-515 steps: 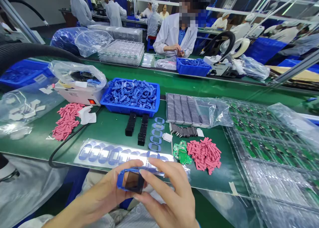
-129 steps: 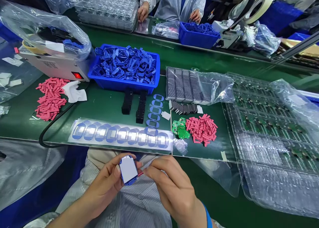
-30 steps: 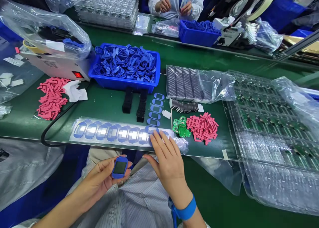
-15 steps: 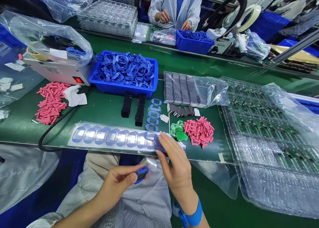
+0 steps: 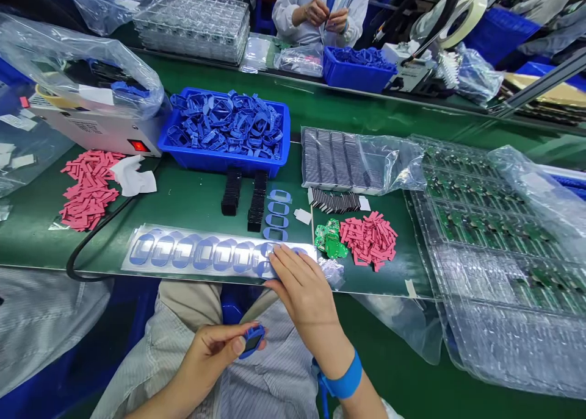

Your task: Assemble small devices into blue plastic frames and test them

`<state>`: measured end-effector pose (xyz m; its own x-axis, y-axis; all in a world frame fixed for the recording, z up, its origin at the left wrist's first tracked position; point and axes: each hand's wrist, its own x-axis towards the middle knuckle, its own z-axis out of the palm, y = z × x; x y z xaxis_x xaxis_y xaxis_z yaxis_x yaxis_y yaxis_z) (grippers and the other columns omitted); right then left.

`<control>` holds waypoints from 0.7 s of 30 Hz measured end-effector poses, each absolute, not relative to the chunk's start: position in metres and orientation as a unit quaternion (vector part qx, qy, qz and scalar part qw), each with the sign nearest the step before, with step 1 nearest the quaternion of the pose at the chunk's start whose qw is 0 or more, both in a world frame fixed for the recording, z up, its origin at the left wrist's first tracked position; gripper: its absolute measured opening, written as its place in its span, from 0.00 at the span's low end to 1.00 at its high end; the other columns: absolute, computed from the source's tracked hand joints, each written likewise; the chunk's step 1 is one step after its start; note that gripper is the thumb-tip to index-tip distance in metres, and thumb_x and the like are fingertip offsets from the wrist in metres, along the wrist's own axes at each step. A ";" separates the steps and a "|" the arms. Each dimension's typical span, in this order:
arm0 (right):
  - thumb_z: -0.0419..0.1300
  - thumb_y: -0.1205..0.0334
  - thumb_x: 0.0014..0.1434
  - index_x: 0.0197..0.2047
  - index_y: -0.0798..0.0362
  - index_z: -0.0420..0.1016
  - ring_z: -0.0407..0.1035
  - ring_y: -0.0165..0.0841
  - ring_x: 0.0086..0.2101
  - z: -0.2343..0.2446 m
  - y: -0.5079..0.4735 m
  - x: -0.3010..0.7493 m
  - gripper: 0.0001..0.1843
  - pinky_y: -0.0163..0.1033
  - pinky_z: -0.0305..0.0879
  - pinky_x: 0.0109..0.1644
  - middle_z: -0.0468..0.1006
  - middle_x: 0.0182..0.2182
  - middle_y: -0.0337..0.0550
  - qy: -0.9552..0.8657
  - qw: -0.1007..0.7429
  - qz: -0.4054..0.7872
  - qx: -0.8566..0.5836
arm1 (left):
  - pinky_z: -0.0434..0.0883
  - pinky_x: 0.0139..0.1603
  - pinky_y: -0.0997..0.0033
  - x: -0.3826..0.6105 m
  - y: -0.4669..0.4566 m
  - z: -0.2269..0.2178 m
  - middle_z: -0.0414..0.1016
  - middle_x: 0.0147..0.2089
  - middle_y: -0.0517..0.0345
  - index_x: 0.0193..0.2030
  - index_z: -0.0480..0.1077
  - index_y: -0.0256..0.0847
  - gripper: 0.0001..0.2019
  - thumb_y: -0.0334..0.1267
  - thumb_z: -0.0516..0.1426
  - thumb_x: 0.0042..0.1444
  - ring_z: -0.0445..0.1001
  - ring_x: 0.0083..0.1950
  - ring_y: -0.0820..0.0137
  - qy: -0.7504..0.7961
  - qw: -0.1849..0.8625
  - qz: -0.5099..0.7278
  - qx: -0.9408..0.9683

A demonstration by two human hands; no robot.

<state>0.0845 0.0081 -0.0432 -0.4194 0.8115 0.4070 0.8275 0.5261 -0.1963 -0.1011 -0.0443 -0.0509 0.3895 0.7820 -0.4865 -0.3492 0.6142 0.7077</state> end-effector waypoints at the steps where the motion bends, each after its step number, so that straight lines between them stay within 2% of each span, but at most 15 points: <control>1: 0.55 0.65 0.63 0.55 0.57 0.66 0.70 0.40 0.51 -0.042 0.009 0.083 0.17 0.48 0.70 0.51 0.76 0.49 0.51 -0.840 0.232 -0.023 -0.490 | 0.75 0.48 0.55 -0.102 -0.043 -0.051 0.83 0.39 0.52 0.37 0.80 0.46 0.09 0.43 0.64 0.49 0.81 0.40 0.57 0.426 0.792 0.354 0.258; 6: 0.55 0.66 0.63 0.54 0.59 0.68 0.72 0.40 0.49 -0.040 0.007 0.073 0.16 0.46 0.71 0.49 0.76 0.49 0.53 -0.828 0.222 -0.048 -0.513 | 0.75 0.48 0.60 -0.104 -0.041 -0.055 0.84 0.38 0.53 0.36 0.80 0.48 0.09 0.44 0.64 0.48 0.82 0.39 0.60 0.440 0.784 0.346 0.268; 13: 0.57 0.70 0.61 0.59 0.61 0.62 0.70 0.41 0.51 -0.044 0.002 0.071 0.23 0.45 0.70 0.51 0.74 0.50 0.55 -0.834 0.225 -0.094 -0.495 | 0.76 0.46 0.61 -0.103 -0.035 -0.052 0.84 0.36 0.51 0.35 0.80 0.46 0.13 0.48 0.66 0.43 0.82 0.39 0.59 0.447 0.780 0.355 0.256; 16: 0.55 0.68 0.62 0.59 0.57 0.63 0.71 0.40 0.49 -0.040 0.006 0.078 0.22 0.45 0.71 0.51 0.75 0.50 0.54 -0.829 0.259 -0.024 -0.494 | 0.76 0.46 0.63 -0.104 -0.028 -0.047 0.84 0.34 0.52 0.34 0.80 0.46 0.14 0.49 0.67 0.41 0.82 0.38 0.60 0.450 0.775 0.360 0.259; 21: 0.58 0.61 0.60 0.52 0.49 0.72 0.73 0.40 0.48 -0.035 0.022 0.097 0.16 0.46 0.70 0.52 0.77 0.48 0.47 -0.692 0.379 0.214 -0.577 | 0.73 0.49 0.63 -0.103 -0.012 -0.038 0.84 0.35 0.53 0.37 0.80 0.45 0.16 0.49 0.66 0.42 0.81 0.41 0.60 0.432 0.778 0.373 0.263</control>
